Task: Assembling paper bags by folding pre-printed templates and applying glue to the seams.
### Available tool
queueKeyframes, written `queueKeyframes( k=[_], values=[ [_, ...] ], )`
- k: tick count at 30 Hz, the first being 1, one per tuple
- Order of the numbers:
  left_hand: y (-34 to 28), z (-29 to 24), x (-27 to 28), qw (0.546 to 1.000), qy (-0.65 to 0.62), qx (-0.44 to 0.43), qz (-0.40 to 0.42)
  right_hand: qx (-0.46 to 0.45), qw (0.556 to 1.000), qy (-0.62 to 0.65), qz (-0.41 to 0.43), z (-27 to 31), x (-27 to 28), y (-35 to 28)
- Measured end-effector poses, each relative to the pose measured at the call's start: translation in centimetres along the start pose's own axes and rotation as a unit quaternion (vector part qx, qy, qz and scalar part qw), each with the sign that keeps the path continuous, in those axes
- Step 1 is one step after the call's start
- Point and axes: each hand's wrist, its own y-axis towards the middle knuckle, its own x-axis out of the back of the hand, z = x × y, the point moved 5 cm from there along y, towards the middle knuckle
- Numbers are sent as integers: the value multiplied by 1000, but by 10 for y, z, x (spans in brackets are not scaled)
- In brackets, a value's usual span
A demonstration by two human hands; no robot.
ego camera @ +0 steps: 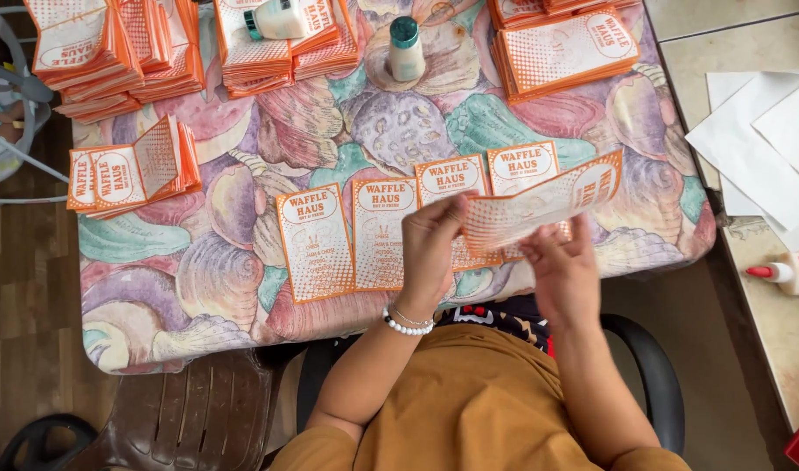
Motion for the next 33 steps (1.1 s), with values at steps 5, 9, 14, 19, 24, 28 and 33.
queueKeyframes(
  k=[5, 9, 14, 19, 24, 28, 33],
  values=[
    [-11, 4, -11, 989, 121, -30, 76, 103, 982, -159, -20, 74, 61, 44],
    [-13, -6, -22, 921, 333, -180, 88, 15, 889, -457, 20, 143, 65, 80],
    [-18, 32, -44, 807, 464, -313, 188, -118, 700, -704, 21, 174, 43, 103],
    [-18, 64, -63, 585, 672, -361, 276, 54, 720, -691, -14, 176, 50, 103],
    [-25, 75, -64, 521, 688, -412, 293, 155, 799, -579, -42, 158, 40, 39],
    [-26, 74, -64, 478, 685, -456, 307, 83, 841, -533, -41, 121, 25, 1],
    [-24, 96, -52, 558, 604, -521, 228, 224, 816, -530, -51, 80, 26, -19]
  ],
)
